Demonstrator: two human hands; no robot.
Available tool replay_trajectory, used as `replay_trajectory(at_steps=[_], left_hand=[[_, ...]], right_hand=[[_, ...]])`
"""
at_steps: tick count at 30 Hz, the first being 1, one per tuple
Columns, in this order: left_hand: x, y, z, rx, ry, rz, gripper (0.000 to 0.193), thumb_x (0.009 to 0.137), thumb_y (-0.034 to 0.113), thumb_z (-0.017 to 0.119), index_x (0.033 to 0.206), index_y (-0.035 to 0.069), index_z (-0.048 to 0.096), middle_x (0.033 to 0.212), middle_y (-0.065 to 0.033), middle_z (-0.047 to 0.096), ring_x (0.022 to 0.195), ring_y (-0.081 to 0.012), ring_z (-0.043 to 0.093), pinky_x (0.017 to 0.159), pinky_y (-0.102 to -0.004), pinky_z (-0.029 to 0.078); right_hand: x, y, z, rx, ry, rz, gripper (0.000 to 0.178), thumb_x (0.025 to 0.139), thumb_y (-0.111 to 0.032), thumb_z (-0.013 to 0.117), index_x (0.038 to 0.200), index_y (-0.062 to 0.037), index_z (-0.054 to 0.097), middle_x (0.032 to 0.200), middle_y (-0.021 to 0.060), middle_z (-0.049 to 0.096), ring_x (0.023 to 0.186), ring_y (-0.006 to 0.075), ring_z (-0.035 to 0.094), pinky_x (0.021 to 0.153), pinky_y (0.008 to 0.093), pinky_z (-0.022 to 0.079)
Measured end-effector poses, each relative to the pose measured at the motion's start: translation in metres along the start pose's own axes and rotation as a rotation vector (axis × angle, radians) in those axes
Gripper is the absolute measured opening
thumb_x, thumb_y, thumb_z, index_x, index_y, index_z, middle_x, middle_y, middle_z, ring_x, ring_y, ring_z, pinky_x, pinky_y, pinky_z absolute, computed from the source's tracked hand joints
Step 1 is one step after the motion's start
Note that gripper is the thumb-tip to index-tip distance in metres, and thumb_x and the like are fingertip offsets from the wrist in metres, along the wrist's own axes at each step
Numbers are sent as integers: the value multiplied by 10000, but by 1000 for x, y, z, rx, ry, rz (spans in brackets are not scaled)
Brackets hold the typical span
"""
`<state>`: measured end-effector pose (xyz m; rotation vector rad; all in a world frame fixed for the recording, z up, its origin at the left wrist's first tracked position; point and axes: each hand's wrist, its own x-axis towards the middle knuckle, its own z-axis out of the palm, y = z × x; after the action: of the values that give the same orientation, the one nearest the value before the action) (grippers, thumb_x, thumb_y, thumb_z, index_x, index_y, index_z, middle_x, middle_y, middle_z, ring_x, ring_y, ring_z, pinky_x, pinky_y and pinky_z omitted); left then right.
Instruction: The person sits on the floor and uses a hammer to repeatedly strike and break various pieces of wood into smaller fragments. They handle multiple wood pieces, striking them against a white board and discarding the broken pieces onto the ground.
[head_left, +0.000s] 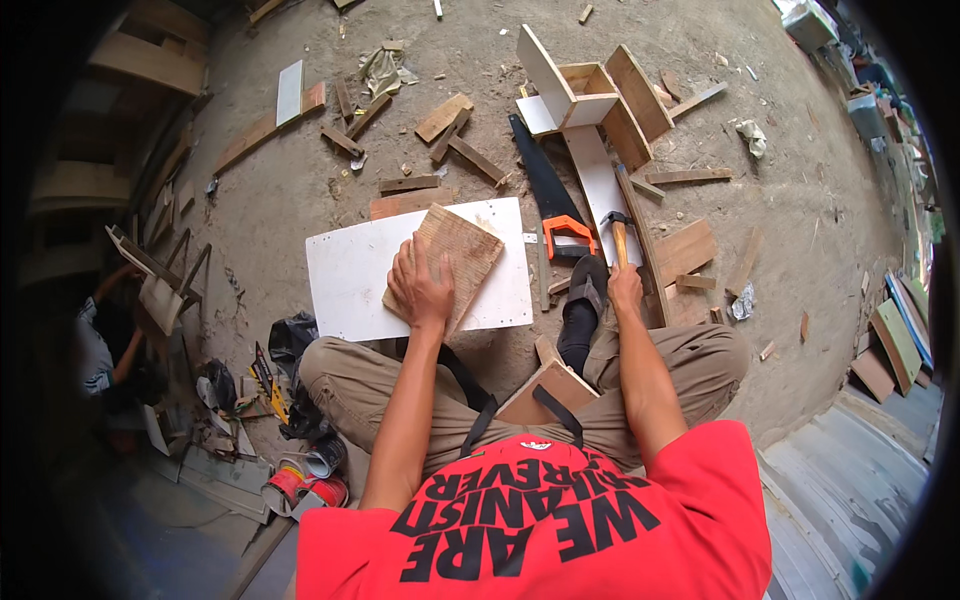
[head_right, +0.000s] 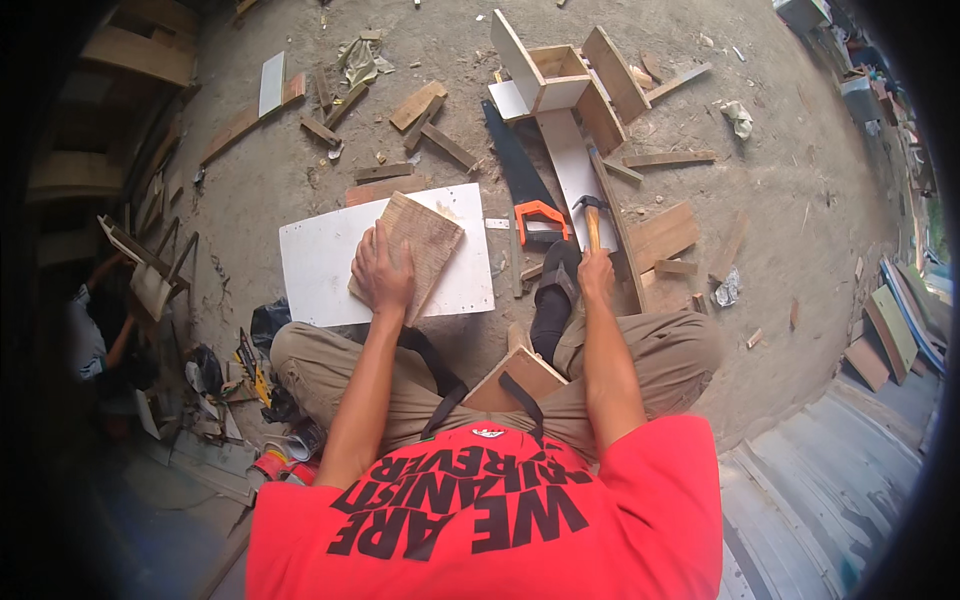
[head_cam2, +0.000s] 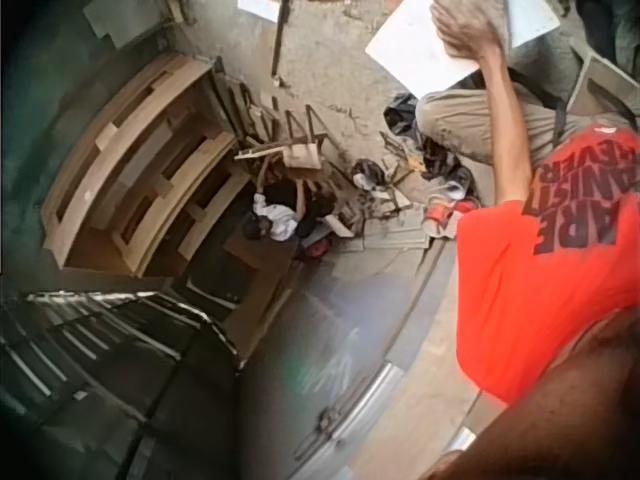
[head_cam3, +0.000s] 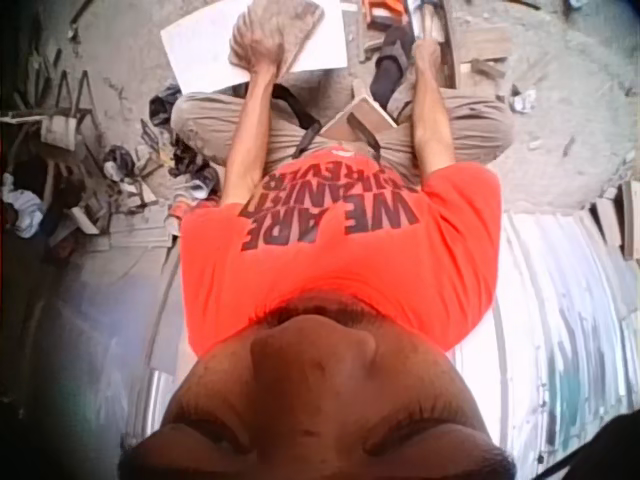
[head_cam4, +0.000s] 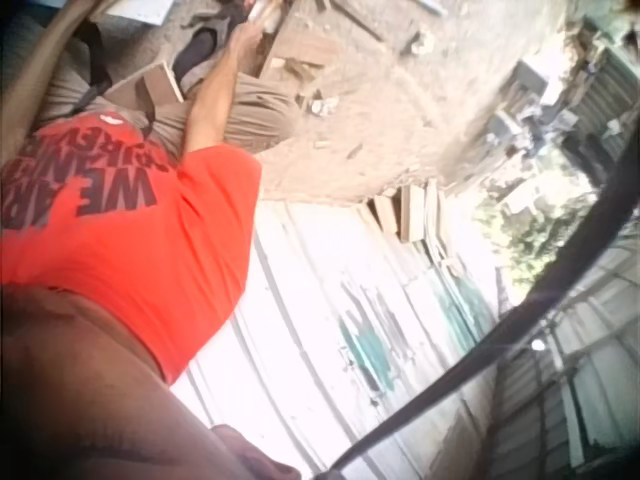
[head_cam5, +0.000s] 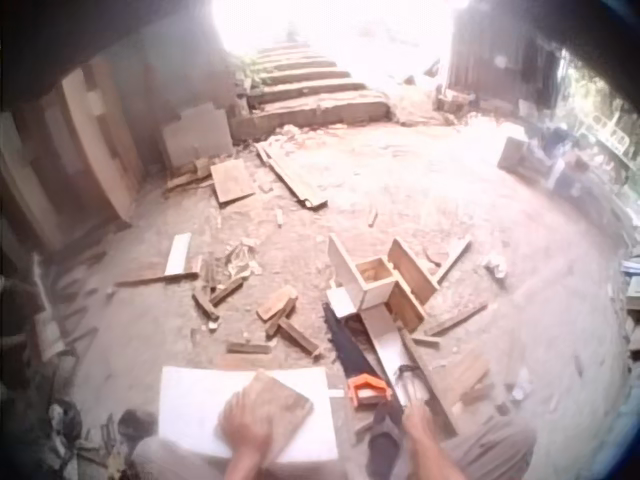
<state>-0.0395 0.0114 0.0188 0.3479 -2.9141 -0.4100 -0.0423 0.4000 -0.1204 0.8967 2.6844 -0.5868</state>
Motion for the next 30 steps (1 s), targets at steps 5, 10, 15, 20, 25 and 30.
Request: replay_trajectory(at_steps=[5, 10, 15, 20, 25, 30], left_hand=[[18, 17, 7, -10, 20, -117, 678, 981, 424, 546, 1529, 56, 387, 1490, -172, 425, 1400, -327, 364, 1148, -510, 244], [36, 69, 32, -56, -5, -249, 727, 1002, 436, 507, 1544, -4, 304, 1554, -196, 337, 1431, -353, 309, 1155, -532, 222], [41, 103, 18, -98, -233, -129, 819, 972, 479, 540, 1544, -40, 268, 1640, -218, 197, 1501, -379, 204, 1173, -572, 194], [27, 71, 30, -16, -178, 116, 796, 979, 502, 468, 1603, 72, 224, 1694, -154, 95, 1565, -311, 87, 1221, -600, 32], [30, 69, 28, -4, -212, 121, 750, 980, 485, 436, 1619, 153, 228, 1700, -123, 109, 1567, -298, 99, 1222, -601, 8], [30, 72, 29, -26, -219, 130, 760, 975, 479, 447, 1619, 143, 223, 1700, -129, 108, 1567, -295, 101, 1222, -601, 5]], right_hand=[[-28, -42, -29, 246, 9, -174, 571, 1032, -471, 458, 967, 60, 656, 881, 336, 666, 944, 511, 660, 795, 562, 512], [-126, -107, -87, 994, -367, -141, 509, 1071, -527, 402, 1053, -46, 568, 656, -35, 455, 462, 55, 444, 390, 231, 373], [-188, -101, -107, 1237, -559, -5, 356, 1085, -415, 450, 1128, -69, 524, 689, -22, 468, 456, 59, 410, 395, 233, 366], [-190, -99, -96, 1269, -564, 93, 321, 1084, -388, 465, 1091, -70, 508, 691, -22, 446, 447, 56, 394, 385, 237, 372], [-157, -122, -111, 1466, -416, 57, 311, 1093, -378, 440, 1129, -71, 473, 698, -14, 426, 458, 56, 371, 391, 242, 356], [-161, -145, -100, 1354, -601, 69, 327, 1097, -397, 406, 1122, -72, 433, 695, -3, 413, 457, 69, 372, 385, 254, 358]])
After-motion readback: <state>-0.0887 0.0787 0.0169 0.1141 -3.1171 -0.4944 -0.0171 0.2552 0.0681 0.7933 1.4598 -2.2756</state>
